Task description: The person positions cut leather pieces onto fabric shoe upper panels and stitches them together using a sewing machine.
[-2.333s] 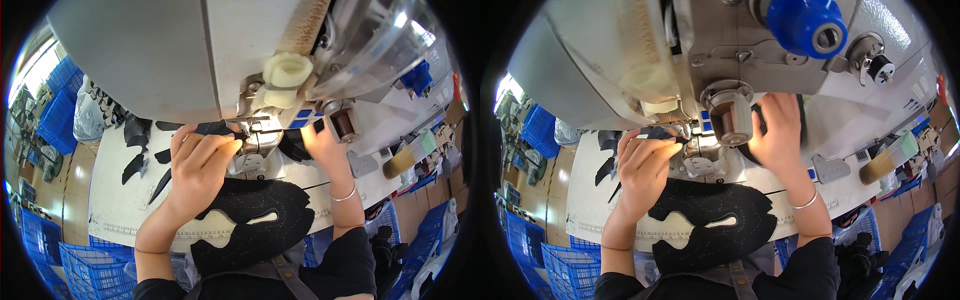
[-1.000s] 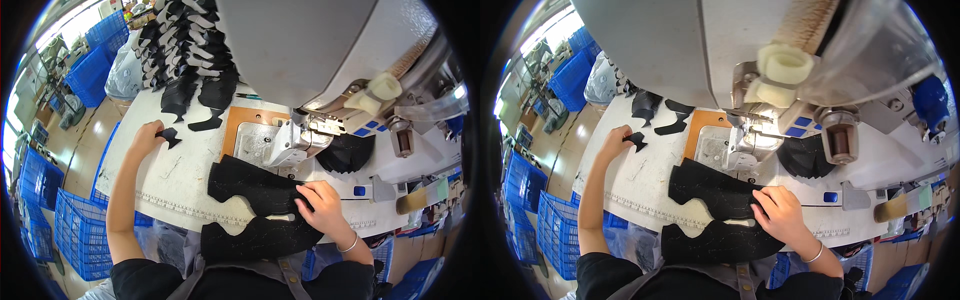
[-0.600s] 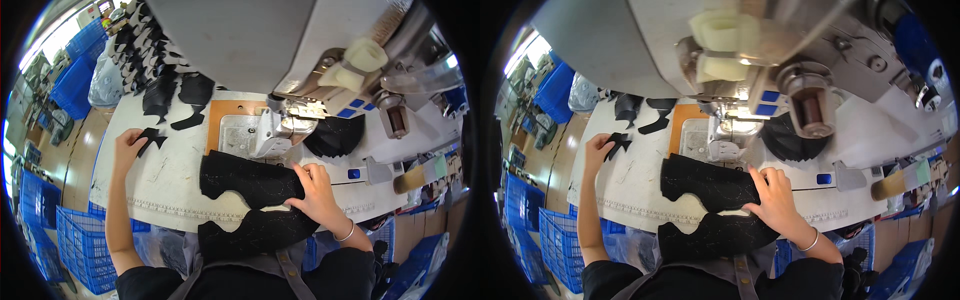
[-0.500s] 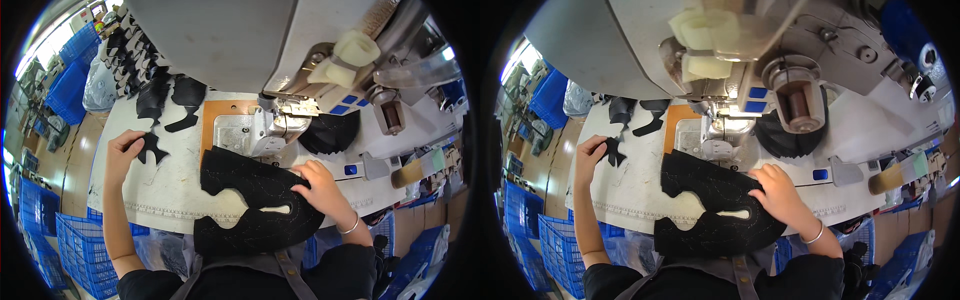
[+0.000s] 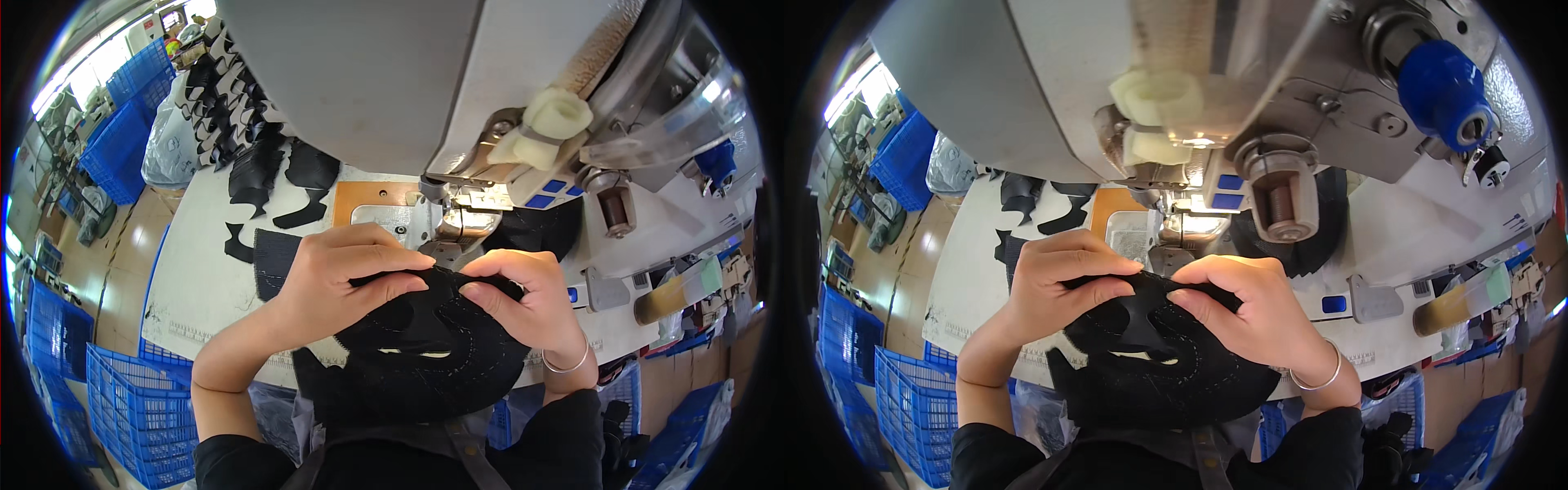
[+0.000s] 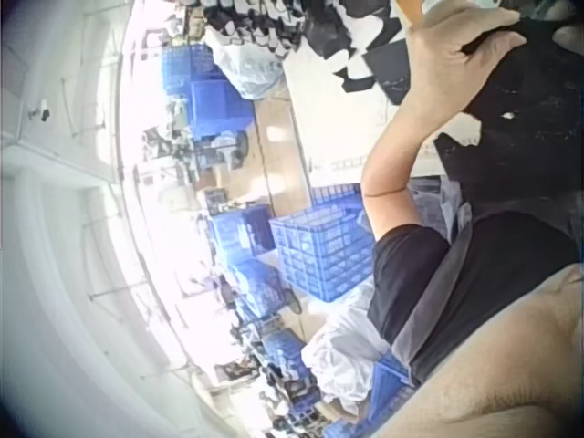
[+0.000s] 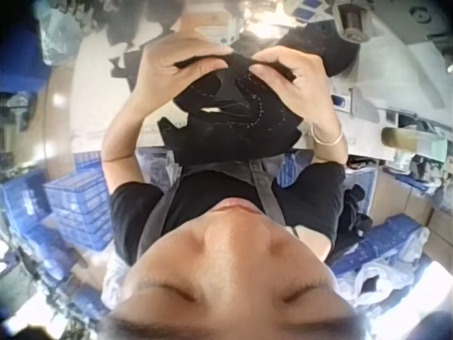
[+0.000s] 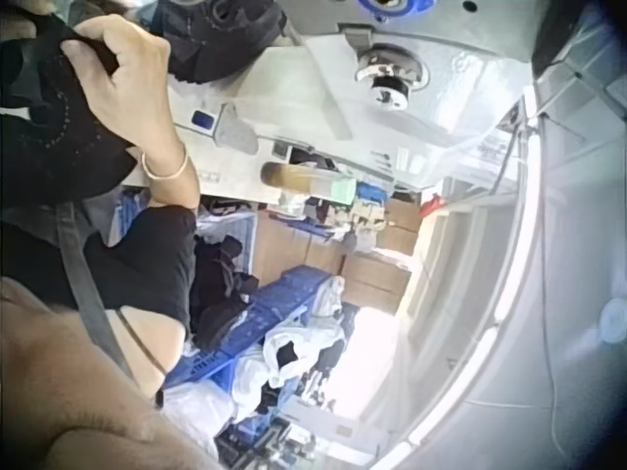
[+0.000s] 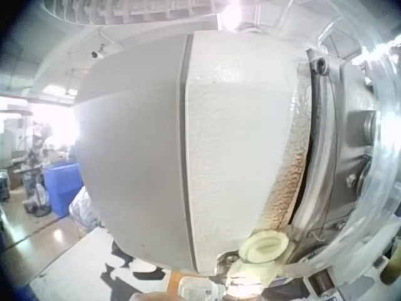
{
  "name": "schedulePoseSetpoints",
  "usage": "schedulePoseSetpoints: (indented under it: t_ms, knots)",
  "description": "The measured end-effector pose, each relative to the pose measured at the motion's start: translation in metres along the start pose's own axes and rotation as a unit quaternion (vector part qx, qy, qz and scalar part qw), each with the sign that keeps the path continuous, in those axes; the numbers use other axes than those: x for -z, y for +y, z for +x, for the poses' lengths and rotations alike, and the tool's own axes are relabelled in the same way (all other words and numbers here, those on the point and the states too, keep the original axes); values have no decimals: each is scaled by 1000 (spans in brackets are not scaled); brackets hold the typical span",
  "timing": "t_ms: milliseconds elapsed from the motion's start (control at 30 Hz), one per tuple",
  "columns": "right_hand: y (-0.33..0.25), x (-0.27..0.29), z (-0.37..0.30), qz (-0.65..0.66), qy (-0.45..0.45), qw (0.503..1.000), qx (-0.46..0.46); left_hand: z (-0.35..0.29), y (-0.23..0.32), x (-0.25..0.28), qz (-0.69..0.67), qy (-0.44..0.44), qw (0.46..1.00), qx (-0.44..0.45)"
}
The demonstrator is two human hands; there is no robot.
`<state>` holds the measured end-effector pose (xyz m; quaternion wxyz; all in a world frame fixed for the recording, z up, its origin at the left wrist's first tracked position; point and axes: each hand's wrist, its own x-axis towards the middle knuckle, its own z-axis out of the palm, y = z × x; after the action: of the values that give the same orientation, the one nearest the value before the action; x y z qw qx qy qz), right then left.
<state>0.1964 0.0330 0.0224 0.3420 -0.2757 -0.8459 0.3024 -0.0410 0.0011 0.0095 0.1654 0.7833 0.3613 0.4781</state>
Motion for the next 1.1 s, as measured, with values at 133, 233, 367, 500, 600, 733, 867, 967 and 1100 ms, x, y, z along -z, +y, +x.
schedulePoseSetpoints:
  t_ms: [133,233,367,500,600,733,867,967,1100]
  knots:
    - [6,-2,4,13,38,999,5,13,-8,5,10,-32,999,15]
    - [11,8,7,9,53,998,-25,26,-16,7,15,-60,997,38]
    - [24,8,10,117,68,987,-91,42,-31,8,-69,-84,988,111]
    - [28,2,16,162,112,975,-106,52,-37,11,-15,-86,993,79]
    - [30,5,17,154,119,971,-139,61,-36,16,-22,-102,989,105]
    - [34,2,20,158,135,967,-149,66,-38,19,2,-138,979,147]
    - [32,0,23,150,161,967,-125,69,-38,15,-6,-114,981,158]
    - [38,-3,23,174,187,962,-93,72,-44,18,-46,-116,980,154]
    - [50,-7,18,215,191,950,-124,77,-43,19,-73,-98,985,120]
